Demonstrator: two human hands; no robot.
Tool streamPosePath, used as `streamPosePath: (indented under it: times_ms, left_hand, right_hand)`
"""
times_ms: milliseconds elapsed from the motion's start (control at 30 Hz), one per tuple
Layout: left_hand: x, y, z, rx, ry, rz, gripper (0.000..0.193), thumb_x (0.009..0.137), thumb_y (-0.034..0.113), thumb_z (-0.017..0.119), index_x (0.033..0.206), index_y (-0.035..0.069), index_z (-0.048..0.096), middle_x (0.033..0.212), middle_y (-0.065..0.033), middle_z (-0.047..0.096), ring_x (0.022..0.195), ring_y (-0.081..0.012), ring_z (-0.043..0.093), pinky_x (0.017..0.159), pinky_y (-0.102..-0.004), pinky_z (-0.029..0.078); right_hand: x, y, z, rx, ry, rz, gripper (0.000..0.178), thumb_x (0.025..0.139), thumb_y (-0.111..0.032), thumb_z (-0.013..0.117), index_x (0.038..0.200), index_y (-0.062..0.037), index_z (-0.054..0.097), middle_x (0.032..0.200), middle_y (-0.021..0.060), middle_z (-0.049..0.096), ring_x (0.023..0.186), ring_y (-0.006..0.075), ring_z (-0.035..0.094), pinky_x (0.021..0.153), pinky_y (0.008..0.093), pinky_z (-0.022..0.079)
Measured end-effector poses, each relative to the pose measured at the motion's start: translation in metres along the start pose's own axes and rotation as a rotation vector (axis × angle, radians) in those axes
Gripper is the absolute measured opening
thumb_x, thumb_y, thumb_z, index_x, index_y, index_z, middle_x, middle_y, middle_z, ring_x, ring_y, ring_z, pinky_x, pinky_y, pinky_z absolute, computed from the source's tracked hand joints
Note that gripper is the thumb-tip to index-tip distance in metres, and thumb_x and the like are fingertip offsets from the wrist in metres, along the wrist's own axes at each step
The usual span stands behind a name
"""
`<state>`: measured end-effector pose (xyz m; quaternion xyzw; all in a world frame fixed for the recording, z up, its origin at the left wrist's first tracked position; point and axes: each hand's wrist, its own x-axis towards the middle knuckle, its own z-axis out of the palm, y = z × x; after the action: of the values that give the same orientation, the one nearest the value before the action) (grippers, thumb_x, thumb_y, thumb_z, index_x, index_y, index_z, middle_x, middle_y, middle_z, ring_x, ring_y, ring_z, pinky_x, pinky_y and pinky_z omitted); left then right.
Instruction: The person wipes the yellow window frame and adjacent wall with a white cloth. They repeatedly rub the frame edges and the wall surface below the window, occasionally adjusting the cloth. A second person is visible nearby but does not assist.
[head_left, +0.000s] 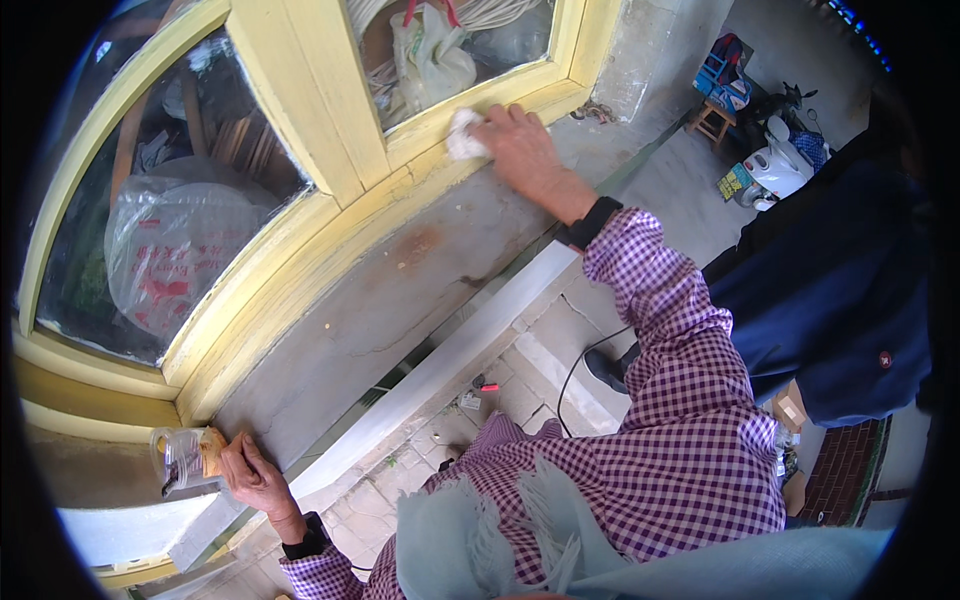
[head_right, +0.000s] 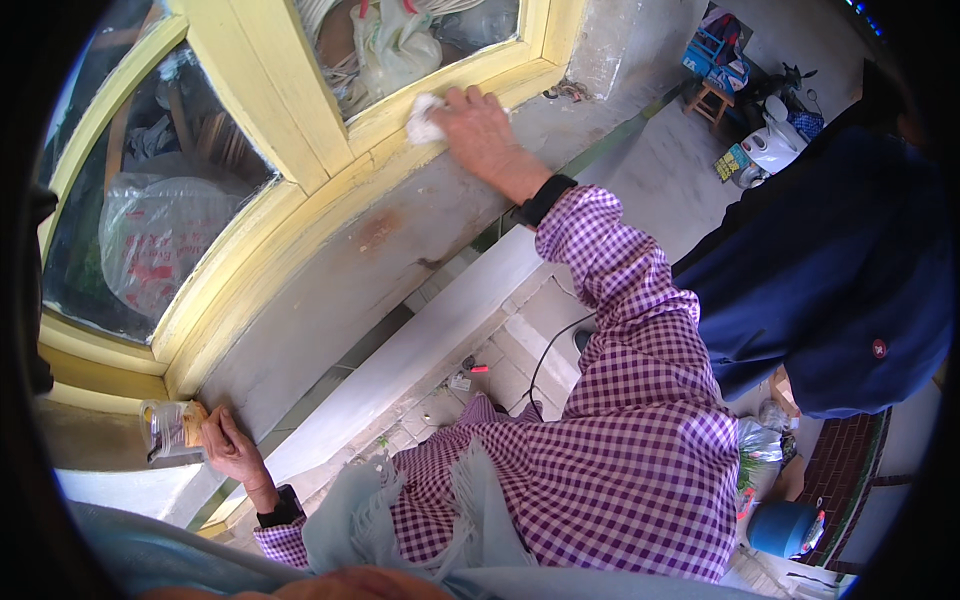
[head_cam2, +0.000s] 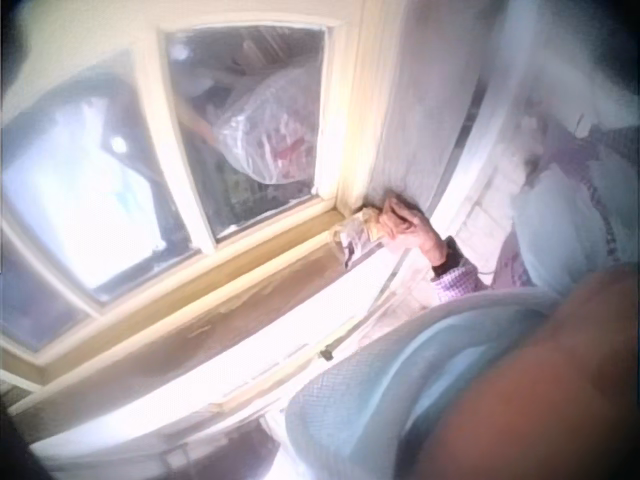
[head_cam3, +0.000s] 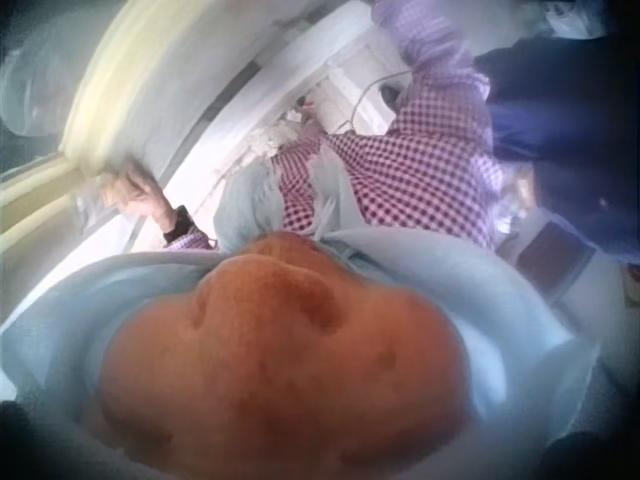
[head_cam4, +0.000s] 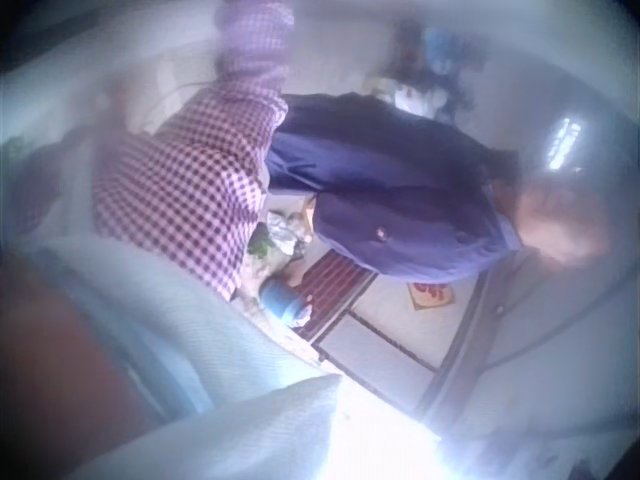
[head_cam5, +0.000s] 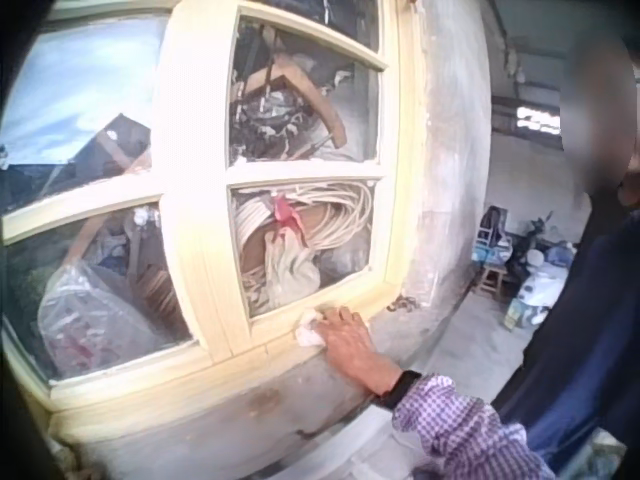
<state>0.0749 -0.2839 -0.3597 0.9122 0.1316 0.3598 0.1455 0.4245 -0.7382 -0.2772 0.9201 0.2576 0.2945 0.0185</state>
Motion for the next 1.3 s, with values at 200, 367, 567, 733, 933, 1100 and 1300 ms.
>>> streamPosePath:
  times_ms: [200, 367, 567, 733, 933, 1100, 1300]
  left_hand:
    - [0.002, 0.0, -0.001, 0.029, -0.003, -0.015, 0.014, 0.1, 0.008, 0.064, 0.091, -0.001, 0.069, 0.086, -0.0123, 0.066, 0.08, -0.0315, 0.062, 0.075, -0.042, 0.05]
    - [0.003, -0.002, -0.001, 0.021, 0.006, -0.005, 0.014, 0.1, 0.009, 0.063, 0.091, -0.001, 0.068, 0.086, -0.0123, 0.065, 0.079, -0.0306, 0.061, 0.075, -0.0412, 0.05]
    - [0.002, -0.007, -0.002, 0.027, -0.003, -0.01, 0.015, 0.101, 0.009, 0.062, 0.091, -0.001, 0.067, 0.085, -0.0123, 0.064, 0.078, -0.0301, 0.06, 0.073, -0.0405, 0.049]
    - [0.003, -0.008, 0.001, 0.055, 0.003, -0.01, 0.016, 0.101, 0.009, 0.062, 0.088, 0.0, 0.066, 0.083, -0.0115, 0.063, 0.077, -0.0301, 0.06, 0.072, -0.0404, 0.049]
    - [0.004, -0.009, 0.001, 0.058, 0.006, 0.005, 0.016, 0.101, 0.01, 0.062, 0.087, 0.002, 0.066, 0.083, -0.0105, 0.063, 0.077, -0.0294, 0.06, 0.071, -0.0405, 0.049]
    - [0.006, -0.008, 0.001, 0.066, 0.017, 0.015, 0.017, 0.101, 0.012, 0.062, 0.088, 0.002, 0.067, 0.083, -0.0108, 0.063, 0.076, -0.0301, 0.06, 0.07, -0.0419, 0.049]
    - [0.009, -0.002, -0.001, 0.054, 0.027, 0.036, 0.017, 0.101, 0.014, 0.062, 0.089, 0.003, 0.067, 0.082, -0.0114, 0.061, 0.076, -0.0305, 0.059, 0.072, -0.0411, 0.049]
  right_hand:
    - [0.005, 0.114, 0.024, -0.261, -0.11, 0.213, 0.026, 0.09, -0.013, 0.058, 0.11, -0.0153, 0.074, 0.113, 0.0105, 0.062, 0.112, 0.0314, 0.059, 0.092, 0.0465, 0.048]
    - [0.018, 0.167, 0.042, -0.403, -0.153, 0.277, 0.022, 0.091, -0.015, 0.058, 0.105, -0.0108, 0.075, 0.114, 0.0109, 0.062, 0.112, 0.0316, 0.059, 0.092, 0.0461, 0.049]
    - [0.03, 0.185, 0.055, -0.461, -0.175, 0.311, 0.023, 0.092, -0.017, 0.06, 0.105, -0.0077, 0.077, 0.117, 0.0114, 0.064, 0.113, 0.0317, 0.059, 0.091, 0.0445, 0.051]
    - [0.031, 0.15, 0.041, -0.384, -0.211, 0.369, 0.023, 0.091, -0.017, 0.06, 0.102, -0.0073, 0.078, 0.115, 0.0123, 0.065, 0.109, 0.0326, 0.062, 0.09, 0.045, 0.053]
    - [0.018, 0.106, 0.018, 0.009, -0.184, 0.132, 0.033, 0.086, -0.006, 0.061, 0.115, -0.0143, 0.075, 0.115, 0.0138, 0.064, 0.109, 0.0369, 0.064, 0.09, 0.0438, 0.055]
    - [0.026, 0.141, 0.007, 0.23, 0.09, 0.497, 0.036, 0.09, -0.008, 0.059, 0.122, -0.0154, 0.071, 0.114, 0.0187, 0.064, 0.107, 0.042, 0.062, 0.094, 0.0492, 0.053]
    - [0.056, 0.143, 0.035, 0.031, 0.033, 0.55, 0.032, 0.091, -0.01, 0.058, 0.121, -0.0094, 0.071, 0.118, 0.0241, 0.061, 0.11, 0.0435, 0.061, 0.091, 0.0513, 0.055]
